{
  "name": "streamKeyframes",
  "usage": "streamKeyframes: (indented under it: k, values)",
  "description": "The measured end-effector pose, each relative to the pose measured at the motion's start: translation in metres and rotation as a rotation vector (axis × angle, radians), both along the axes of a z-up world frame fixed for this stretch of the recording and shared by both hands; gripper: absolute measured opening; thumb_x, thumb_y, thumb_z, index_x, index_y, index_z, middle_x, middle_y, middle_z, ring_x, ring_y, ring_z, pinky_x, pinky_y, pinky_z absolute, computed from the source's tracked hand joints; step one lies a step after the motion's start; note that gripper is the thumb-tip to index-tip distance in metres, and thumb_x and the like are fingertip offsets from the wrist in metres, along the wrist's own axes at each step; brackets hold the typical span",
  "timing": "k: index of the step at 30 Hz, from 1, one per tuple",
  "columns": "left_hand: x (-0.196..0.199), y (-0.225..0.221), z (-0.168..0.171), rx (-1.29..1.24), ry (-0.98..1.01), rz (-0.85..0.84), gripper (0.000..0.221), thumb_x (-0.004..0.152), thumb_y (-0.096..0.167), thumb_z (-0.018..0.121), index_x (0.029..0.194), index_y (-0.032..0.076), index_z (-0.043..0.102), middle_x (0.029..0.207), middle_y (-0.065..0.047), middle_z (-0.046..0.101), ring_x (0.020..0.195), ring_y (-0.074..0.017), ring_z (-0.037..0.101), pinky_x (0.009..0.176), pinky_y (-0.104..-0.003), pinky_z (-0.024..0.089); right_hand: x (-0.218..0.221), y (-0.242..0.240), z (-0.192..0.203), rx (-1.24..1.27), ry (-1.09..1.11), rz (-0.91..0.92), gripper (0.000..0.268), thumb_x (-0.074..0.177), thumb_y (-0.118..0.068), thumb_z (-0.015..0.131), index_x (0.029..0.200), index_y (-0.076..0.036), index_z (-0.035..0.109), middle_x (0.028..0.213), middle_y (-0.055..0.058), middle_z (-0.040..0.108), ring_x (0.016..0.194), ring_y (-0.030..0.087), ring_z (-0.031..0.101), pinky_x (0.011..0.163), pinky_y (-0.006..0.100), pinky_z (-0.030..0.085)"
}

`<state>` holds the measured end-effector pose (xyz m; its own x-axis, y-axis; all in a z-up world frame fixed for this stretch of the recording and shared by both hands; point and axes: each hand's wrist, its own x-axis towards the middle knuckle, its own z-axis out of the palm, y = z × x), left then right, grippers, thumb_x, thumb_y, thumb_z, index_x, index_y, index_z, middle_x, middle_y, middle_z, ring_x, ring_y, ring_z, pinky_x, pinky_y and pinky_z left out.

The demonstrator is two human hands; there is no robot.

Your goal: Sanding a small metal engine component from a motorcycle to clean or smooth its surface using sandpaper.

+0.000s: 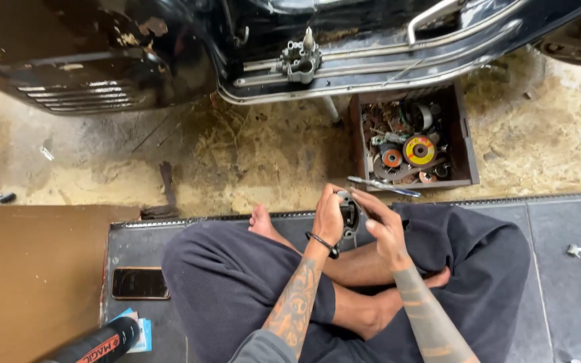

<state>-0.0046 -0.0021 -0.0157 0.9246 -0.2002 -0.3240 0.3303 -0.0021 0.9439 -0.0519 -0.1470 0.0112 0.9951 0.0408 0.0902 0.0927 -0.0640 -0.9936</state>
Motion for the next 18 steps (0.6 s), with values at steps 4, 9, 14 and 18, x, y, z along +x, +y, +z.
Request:
streamKeyframes:
  k: [4, 9, 14, 18]
  values:
    - [0.001, -0.002, -0.017, -0.011, -0.01, 0.013, 0.033, 0.089, 0.028, 0.039, 0.108, 0.005, 0.054, 0.106, -0.027, 0.051, 0.112, -0.0463, 0.05, 0.104, -0.054, 0.041, 0.002, -0.003, -0.017, -0.043, 0.009, -0.01, 0.064, 0.093, -0.048, 0.061, 0.141, -0.005, 0.064, 0.149, 0.023, 0.055, 0.138, 0.046, 0.048, 0.111, 0.063, 0.038]
    - [0.003, -0.007, -0.013, -0.003, 0.022, 0.007, 0.044, 0.092, 0.03, 0.036, 0.121, -0.001, 0.049, 0.12, -0.032, 0.047, 0.129, -0.0497, 0.042, 0.113, -0.058, 0.033, 0.003, -0.002, -0.014, -0.02, -0.008, -0.029, 0.068, 0.091, -0.057, 0.062, 0.14, -0.009, 0.066, 0.149, 0.02, 0.056, 0.139, 0.044, 0.048, 0.111, 0.064, 0.038]
    - [0.01, -0.006, -0.03, -0.081, -0.032, 0.105, 0.03, 0.093, 0.022, 0.039, 0.103, 0.002, 0.059, 0.099, -0.023, 0.051, 0.11, -0.0367, 0.051, 0.11, -0.043, 0.038, 0.009, 0.003, 0.007, -0.063, 0.031, 0.011, 0.062, 0.095, -0.045, 0.056, 0.143, -0.007, 0.061, 0.151, 0.025, 0.049, 0.142, 0.053, 0.039, 0.111, 0.071, 0.033]
    - [0.009, -0.007, -0.043, -0.043, -0.037, 0.194, 0.028, 0.091, 0.018, 0.044, 0.104, -0.002, 0.06, 0.102, -0.023, 0.052, 0.11, -0.0319, 0.048, 0.11, -0.044, 0.036, 0.017, 0.007, -0.008, -0.129, 0.054, -0.014, 0.055, 0.101, -0.034, 0.053, 0.146, -0.003, 0.052, 0.153, 0.03, 0.04, 0.139, 0.062, 0.033, 0.106, 0.082, 0.032]
